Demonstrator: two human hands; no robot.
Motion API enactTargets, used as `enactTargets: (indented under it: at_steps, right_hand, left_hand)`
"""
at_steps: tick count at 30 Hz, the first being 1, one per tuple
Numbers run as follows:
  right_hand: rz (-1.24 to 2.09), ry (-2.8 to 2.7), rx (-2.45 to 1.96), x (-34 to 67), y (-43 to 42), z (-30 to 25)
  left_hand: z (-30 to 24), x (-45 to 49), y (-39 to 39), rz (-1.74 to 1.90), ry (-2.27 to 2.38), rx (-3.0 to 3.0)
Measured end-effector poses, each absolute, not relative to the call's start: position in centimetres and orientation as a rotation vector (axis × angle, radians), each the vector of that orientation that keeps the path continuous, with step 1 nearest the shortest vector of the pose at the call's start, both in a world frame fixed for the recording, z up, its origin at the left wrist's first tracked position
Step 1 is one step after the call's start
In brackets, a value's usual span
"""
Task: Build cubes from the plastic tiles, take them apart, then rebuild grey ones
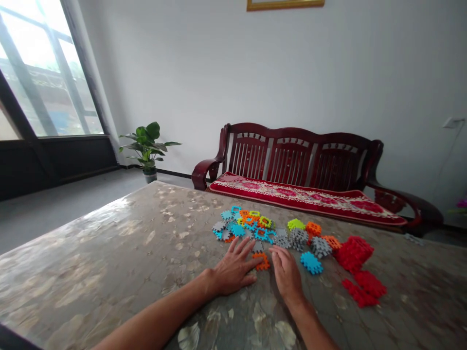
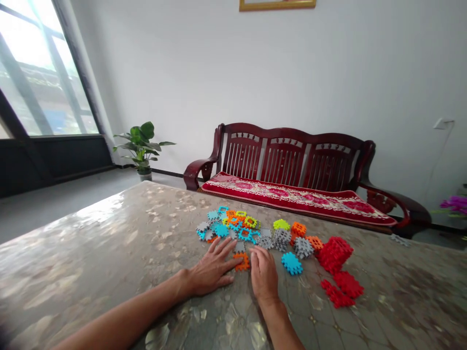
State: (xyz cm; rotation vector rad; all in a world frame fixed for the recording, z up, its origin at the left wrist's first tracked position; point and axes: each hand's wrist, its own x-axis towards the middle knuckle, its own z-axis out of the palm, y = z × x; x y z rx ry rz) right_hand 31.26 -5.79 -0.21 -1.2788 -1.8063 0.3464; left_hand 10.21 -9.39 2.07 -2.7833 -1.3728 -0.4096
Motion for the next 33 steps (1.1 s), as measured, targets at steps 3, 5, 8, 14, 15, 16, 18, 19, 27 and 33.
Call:
enactTargets:
  at_steps: [3, 5, 8, 14, 15, 16, 18, 19, 27, 33]
  right_hand:
    - [0.37, -1.794, -1.254, 31.3, -5.7, -0.4]
    - [0.368, -1.811, -1.248, 31.2, -5.7, -0.5]
    - [0.327, -1.856, -1.252, 31.0, -5.9, -0.5]
    - [0.145, -1.986, -1.292, 30.7, -6.5, -0.4]
    - [0.099, -1.999, -1.301, 30.6, -6.6, -0.4]
    - [0.05, -2.01, -1.311, 30.6, -6.6, -0.2]
    - [-0.047, -2.034, -1.331, 30.5, -6.5, 0.1]
    - [-0.09, -2.048, -1.343, 30.4, -6.4, 0.4]
    - [-0.169, -2.169, -1.57, 30.4, -5.2, 1.0]
    - [-0.093, -2.182, -1.601, 30.2, -7.3, 1.4]
  left_hand:
    - [2.1, 9.0, -7.6, -0.59, -1.579, -2.563]
    - [2.3, 7.3, -6.7, -0.7, -1.852, -2.305]
    - [2.6, 4.0, -5.5, -0.722, -2.288, -1.876]
    - [2.1, 0.7, -4.1, -0.577, -2.706, -1.48]
    - [1.9, 0.7, -4.0, -0.574, -2.68, -1.531]
    - [1.7, 0.8, -3.9, -0.567, -2.654, -1.579]
    - [1.4, 0.7, -3.8, -0.548, -2.61, -1.644]
    - [1.3, 0.7, -3.7, -0.537, -2.596, -1.663]
    - [1.1, 0.1, -3.3, -0.485, -2.56, -1.729]
    - [1.0, 0.3, -3.4, -0.483, -2.564, -1.714]
